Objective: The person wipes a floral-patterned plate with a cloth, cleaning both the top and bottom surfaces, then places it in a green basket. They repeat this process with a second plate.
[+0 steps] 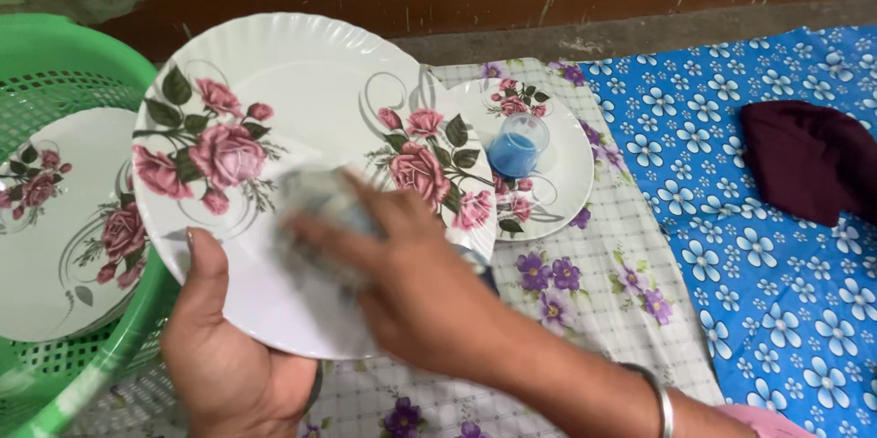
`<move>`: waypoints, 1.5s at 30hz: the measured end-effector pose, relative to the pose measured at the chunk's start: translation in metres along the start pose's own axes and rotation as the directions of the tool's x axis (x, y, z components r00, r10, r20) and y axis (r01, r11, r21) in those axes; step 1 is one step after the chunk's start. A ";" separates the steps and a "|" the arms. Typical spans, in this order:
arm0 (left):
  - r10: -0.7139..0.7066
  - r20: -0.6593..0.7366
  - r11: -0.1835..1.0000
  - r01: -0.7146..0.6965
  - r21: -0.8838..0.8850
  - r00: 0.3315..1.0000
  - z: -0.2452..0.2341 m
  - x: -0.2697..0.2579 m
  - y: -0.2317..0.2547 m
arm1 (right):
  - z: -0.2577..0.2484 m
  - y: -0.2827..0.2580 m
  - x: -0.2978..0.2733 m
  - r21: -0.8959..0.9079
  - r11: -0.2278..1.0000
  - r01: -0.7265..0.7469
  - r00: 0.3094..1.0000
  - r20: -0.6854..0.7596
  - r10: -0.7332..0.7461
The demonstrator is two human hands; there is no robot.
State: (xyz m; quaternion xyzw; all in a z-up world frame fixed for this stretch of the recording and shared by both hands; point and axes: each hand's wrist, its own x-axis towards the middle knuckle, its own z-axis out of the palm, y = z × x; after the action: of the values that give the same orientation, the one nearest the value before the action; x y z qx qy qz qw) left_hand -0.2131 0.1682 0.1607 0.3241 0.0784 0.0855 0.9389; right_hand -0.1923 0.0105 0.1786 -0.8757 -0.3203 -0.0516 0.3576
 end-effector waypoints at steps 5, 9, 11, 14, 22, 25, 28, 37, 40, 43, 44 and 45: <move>-0.129 -0.090 0.990 0.123 -0.064 0.988 -0.005 -0.009 -0.014 | 0.005 -0.008 0.005 -0.037 0.980 0.195 0.979 -0.049 -0.196; -0.221 -0.071 0.973 0.214 -0.087 0.973 0.001 -0.020 -0.027 | 0.000 0.021 0.014 -0.154 0.971 0.182 0.970 -0.135 -0.203; -0.250 -0.032 0.964 0.246 -0.097 0.968 0.005 -0.022 -0.030 | -0.010 0.039 0.014 -0.219 0.970 0.109 0.981 -0.133 -0.140; -0.244 0.013 0.968 0.244 -0.064 0.970 0.011 -0.024 -0.028 | -0.024 0.065 0.019 -0.245 0.969 -0.024 0.981 -0.193 -0.024; 0.132 0.274 0.970 -0.182 0.163 0.953 0.010 -0.004 0.012 | -0.014 0.084 0.017 -0.220 0.930 -0.293 0.954 -0.133 0.269; 0.189 0.218 0.967 -0.221 0.130 0.957 -0.001 0.008 0.016 | 0.010 0.059 0.016 -0.149 0.964 -0.218 0.976 -0.018 0.218; 0.180 0.128 0.976 -0.194 0.101 0.975 -0.012 0.014 0.013 | 0.019 0.035 0.013 -0.052 0.995 -0.087 0.995 0.038 0.089; 0.093 0.110 0.990 -0.103 0.093 0.990 -0.004 -0.002 -0.001 | 0.002 0.034 0.008 -0.033 0.990 0.136 0.986 -0.097 -0.139; 0.049 0.102 0.992 -0.060 0.107 0.994 0.008 -0.007 -0.002 | -0.001 0.051 0.014 -0.091 0.992 0.091 0.988 -0.115 -0.101; 0.102 0.150 0.980 -0.126 0.156 0.983 0.018 -0.008 0.001 | -0.009 0.069 0.018 -0.138 0.990 0.021 0.984 -0.170 -0.044; 0.115 0.185 0.972 -0.149 0.184 0.976 0.020 -0.008 0.004 | -0.013 0.074 0.017 -0.148 0.989 -0.030 0.980 -0.200 -0.001; 0.126 0.221 0.962 -0.174 0.211 0.967 0.020 -0.009 0.007 | -0.015 0.077 0.017 -0.157 0.984 -0.080 0.972 -0.231 0.042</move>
State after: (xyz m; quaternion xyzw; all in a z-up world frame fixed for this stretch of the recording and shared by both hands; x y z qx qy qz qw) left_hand -0.2184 0.1596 0.1815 0.4419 -0.0345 0.1132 0.8892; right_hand -0.1309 -0.0322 0.1495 -0.9002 -0.2449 -0.1664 0.3194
